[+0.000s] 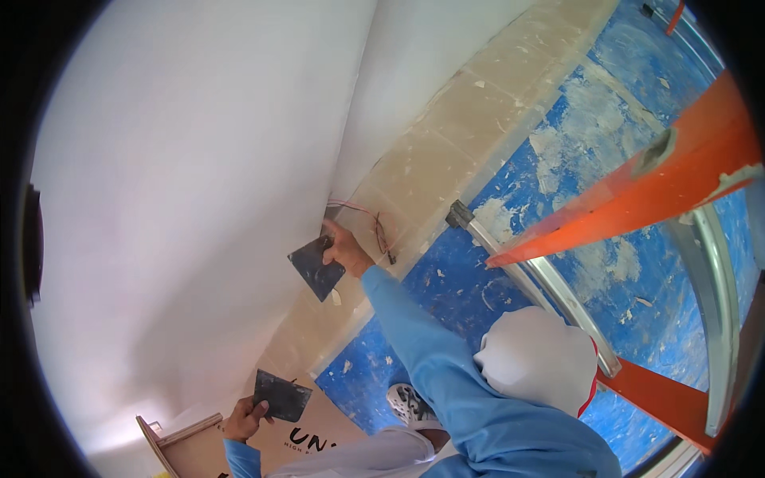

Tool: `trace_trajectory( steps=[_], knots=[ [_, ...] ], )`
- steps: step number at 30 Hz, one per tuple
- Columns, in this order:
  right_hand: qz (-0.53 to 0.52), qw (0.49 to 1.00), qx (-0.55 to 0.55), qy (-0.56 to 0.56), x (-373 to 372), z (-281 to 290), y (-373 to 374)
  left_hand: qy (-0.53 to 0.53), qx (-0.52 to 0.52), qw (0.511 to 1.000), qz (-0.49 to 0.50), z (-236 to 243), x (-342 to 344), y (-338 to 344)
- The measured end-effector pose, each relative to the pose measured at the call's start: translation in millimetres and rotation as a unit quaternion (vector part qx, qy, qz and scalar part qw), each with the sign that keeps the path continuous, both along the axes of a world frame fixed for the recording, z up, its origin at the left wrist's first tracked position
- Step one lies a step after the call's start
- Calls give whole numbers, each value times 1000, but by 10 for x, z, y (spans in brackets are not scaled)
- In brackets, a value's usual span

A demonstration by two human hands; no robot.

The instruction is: The person applies putty to a wall with a spatula, smoothing it over holes and around electrical wires and outlets.

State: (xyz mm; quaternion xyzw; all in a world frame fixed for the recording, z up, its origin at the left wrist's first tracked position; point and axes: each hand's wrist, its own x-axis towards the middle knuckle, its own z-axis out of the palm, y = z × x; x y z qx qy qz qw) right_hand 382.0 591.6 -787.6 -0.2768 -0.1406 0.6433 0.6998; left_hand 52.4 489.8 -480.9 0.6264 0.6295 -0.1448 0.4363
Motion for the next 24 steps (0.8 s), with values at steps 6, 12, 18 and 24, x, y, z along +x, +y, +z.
trace_trajectory(
  steps=[6, 12, 18, 24],
  knots=[
    [-22, 998, 42, 50, 96, 158, -39, 8, -7, 1000, -5, 16, 73, -22],
    [-42, 997, 50, 27, 241, 198, -24, 27, -10, 1000, -10, 44, 178, 17],
    [-76, 993, 77, 44, 397, 278, -7, 28, 5, 999, -31, 41, 219, 21],
    [-106, 993, 59, 13, 585, 442, -37, 53, 7, 997, -52, 65, 268, 48]
  ],
)
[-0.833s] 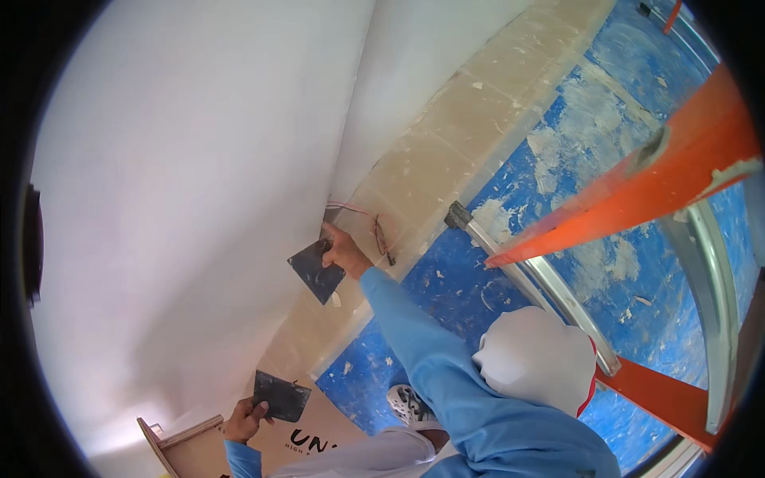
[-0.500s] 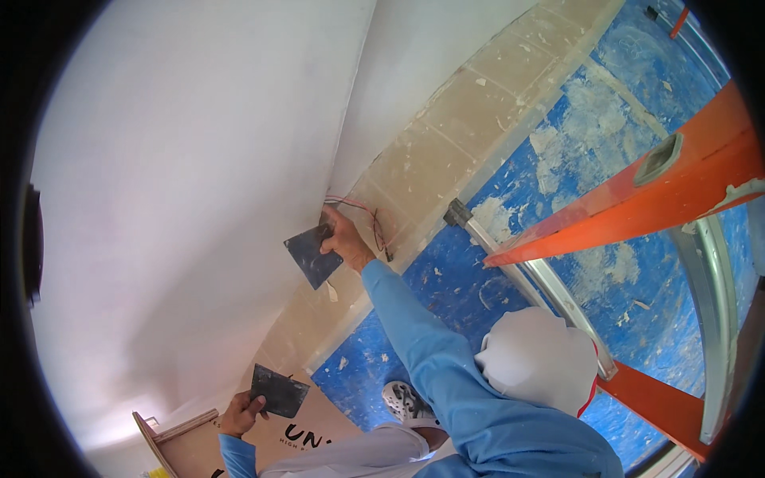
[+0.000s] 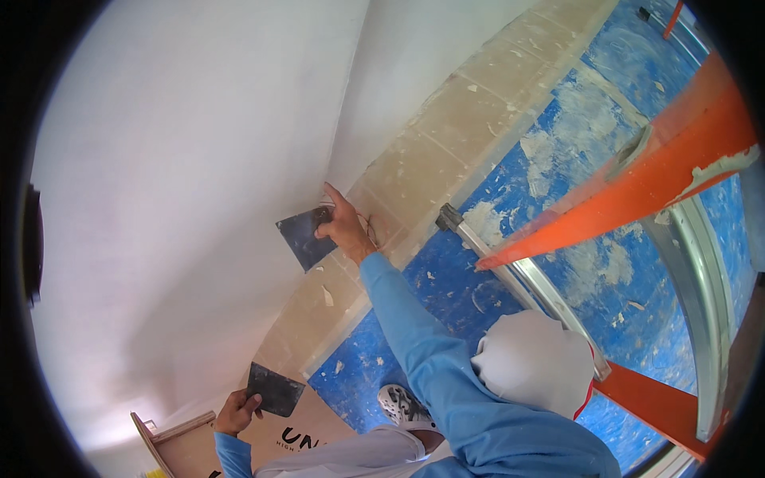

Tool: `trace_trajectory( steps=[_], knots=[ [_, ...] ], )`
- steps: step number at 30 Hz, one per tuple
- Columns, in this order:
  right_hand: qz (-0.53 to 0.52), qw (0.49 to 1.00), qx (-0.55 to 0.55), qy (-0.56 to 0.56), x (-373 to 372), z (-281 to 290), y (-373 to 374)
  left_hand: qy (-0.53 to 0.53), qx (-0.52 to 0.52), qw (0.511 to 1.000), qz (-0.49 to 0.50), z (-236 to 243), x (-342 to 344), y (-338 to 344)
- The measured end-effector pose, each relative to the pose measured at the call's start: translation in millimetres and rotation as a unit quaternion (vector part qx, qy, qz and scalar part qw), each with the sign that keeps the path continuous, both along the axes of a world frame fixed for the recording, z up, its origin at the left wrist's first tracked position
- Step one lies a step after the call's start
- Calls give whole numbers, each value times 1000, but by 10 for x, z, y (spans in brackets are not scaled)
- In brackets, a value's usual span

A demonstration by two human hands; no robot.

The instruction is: The person applies putty to a wall with a spatula, smoothing it over holes and around electrical wires and outlets.

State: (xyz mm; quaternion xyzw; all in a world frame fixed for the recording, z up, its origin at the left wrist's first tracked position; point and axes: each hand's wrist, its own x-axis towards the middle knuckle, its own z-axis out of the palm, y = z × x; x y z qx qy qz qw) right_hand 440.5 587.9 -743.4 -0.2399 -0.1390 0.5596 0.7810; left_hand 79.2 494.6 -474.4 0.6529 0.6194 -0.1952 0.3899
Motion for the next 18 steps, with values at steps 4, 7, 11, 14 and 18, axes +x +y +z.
trace_trajectory(
  steps=[4, 7, 11, 14, 18],
  knots=[
    [0, 999, 25, 28, 105, 160, -3, -14, 4, 1000, 14, -31, -67, -25],
    [-16, 999, 26, 17, 167, 189, 2, -14, 9, 1000, 5, -44, -63, -7],
    [-26, 999, 20, 14, 251, 224, 6, -11, 19, 1000, 7, -50, -41, -10],
    [-37, 999, 10, -6, 320, 290, -2, -31, 19, 999, 11, -66, -71, -14],
    [-61, 997, 24, -36, 470, 302, 20, -21, 26, 999, -10, -38, 18, 6]
  ],
)
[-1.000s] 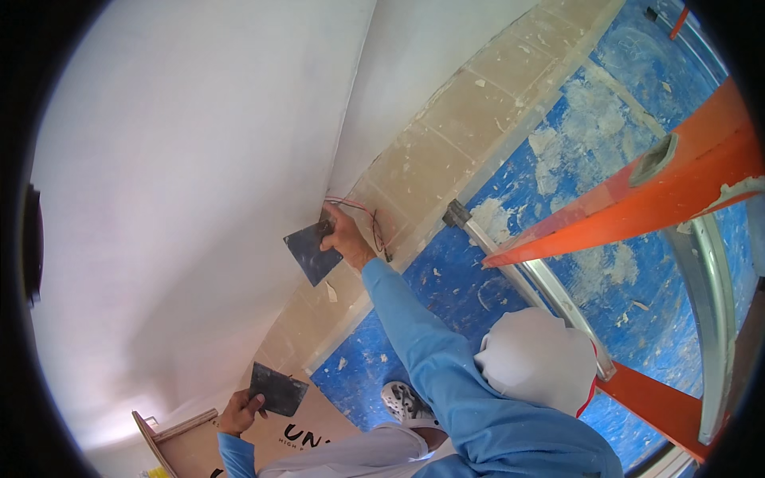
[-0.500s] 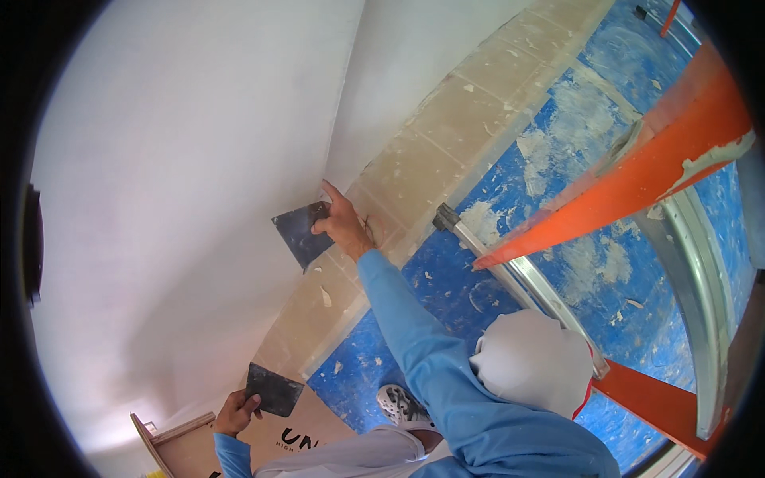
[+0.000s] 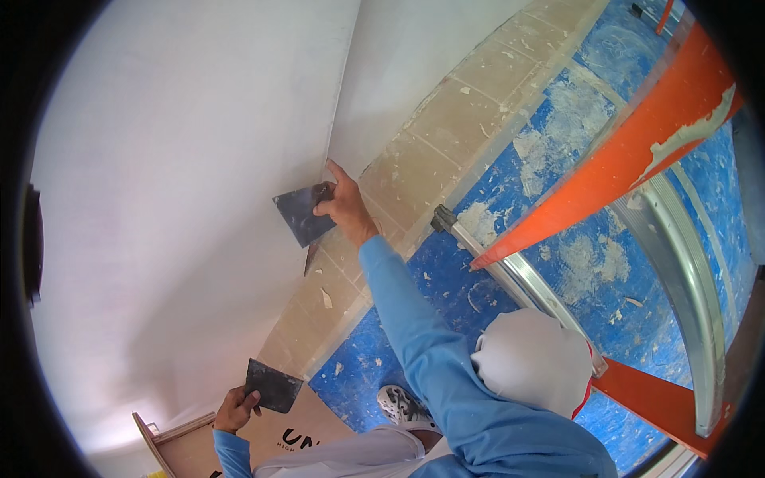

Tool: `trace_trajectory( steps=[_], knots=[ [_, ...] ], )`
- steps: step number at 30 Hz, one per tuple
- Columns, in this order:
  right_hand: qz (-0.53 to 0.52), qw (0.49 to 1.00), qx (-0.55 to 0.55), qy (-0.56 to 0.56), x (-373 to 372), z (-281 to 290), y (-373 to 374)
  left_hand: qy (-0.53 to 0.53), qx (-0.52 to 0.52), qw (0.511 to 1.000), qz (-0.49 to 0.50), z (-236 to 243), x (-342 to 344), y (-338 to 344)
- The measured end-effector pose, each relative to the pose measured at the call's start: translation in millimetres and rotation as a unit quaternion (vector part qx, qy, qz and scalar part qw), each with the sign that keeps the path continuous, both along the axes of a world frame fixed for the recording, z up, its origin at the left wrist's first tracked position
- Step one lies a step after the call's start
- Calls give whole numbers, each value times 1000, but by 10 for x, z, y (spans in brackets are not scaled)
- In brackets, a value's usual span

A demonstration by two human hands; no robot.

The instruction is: The person applies putty to a wall with a spatula, smoothing it over holes and around electrical wires and outlets.

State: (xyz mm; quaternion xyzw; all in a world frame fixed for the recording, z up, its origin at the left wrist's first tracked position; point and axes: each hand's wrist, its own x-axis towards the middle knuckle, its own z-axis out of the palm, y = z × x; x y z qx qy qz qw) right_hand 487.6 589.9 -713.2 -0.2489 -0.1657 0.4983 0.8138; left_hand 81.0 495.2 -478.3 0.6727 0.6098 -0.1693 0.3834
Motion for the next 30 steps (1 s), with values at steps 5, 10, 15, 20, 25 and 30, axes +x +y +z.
trace_trajectory(
  steps=[5, 10, 15, 20, 25, 30],
  knots=[
    [-20, 1000, -3, -19, 161, 139, -9, 9, 9, 1000, 6, -4, -7, -21],
    [-23, 999, 35, -17, 424, 233, 13, 12, 0, 1000, 10, 16, 53, -17],
    [-28, 993, 85, 75, 500, 306, -12, 18, -6, 1000, 7, 26, 19, -31],
    [9, 998, -2, 70, 187, -304, -93, -4, -6, 1000, 23, 5, -34, -12],
    [36, 985, -109, -127, -588, -990, -257, 0, 0, 1000, -7, -5, 32, 81],
    [197, 971, -134, -10, -1300, -951, -325, 10, -7, 1000, 8, 62, 47, 8]
  ],
)
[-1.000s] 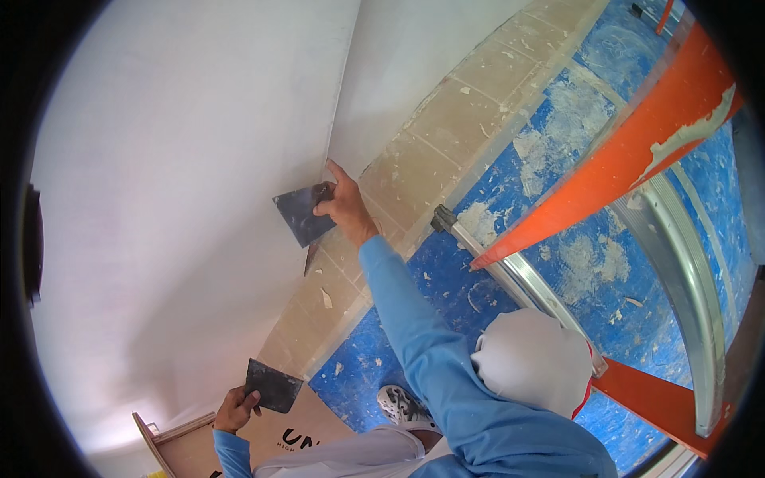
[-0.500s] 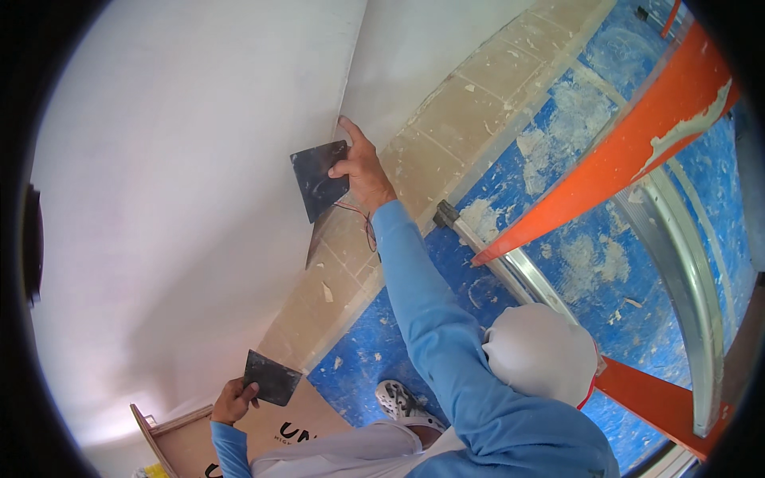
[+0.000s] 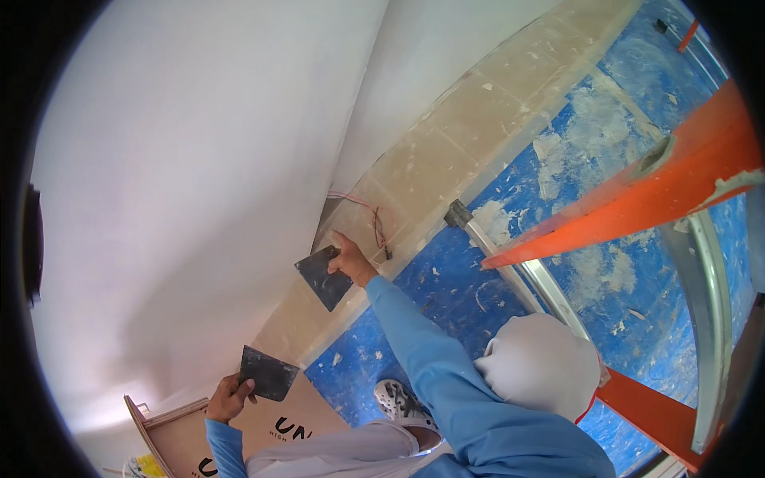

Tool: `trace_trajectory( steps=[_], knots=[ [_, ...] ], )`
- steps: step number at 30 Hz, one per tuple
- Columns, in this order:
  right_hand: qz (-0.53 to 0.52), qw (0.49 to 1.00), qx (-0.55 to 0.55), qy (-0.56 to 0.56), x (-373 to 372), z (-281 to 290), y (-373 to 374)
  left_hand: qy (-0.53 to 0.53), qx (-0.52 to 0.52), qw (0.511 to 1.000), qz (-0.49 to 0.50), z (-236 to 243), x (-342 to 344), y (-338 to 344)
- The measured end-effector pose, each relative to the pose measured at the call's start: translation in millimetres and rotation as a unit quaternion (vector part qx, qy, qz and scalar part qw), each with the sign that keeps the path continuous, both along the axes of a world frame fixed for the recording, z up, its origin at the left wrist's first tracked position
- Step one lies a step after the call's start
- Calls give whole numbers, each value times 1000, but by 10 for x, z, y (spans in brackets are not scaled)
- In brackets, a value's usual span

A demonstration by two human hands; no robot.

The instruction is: The person applies putty to a wall with a spatula, smoothing it over holes and around electrical wires and outlets.

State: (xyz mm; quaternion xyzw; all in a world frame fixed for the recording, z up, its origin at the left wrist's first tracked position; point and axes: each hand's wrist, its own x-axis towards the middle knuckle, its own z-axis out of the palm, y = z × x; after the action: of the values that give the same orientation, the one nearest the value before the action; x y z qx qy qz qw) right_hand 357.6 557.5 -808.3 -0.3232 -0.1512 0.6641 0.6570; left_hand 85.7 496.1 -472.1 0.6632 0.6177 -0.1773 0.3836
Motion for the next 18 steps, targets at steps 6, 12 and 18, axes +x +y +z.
trace_trajectory(
  steps=[6, 12, 18],
  knots=[
    [23, 999, 3, 37, -239, 37, 218, 12, 4, 999, 36, 29, -70, -35],
    [22, 998, -44, 25, -453, -139, 304, -2, -1, 998, 58, 91, -124, -95],
    [29, 998, -1, 56, -573, -239, 409, -5, 17, 998, 60, 125, -260, -131]
  ],
)
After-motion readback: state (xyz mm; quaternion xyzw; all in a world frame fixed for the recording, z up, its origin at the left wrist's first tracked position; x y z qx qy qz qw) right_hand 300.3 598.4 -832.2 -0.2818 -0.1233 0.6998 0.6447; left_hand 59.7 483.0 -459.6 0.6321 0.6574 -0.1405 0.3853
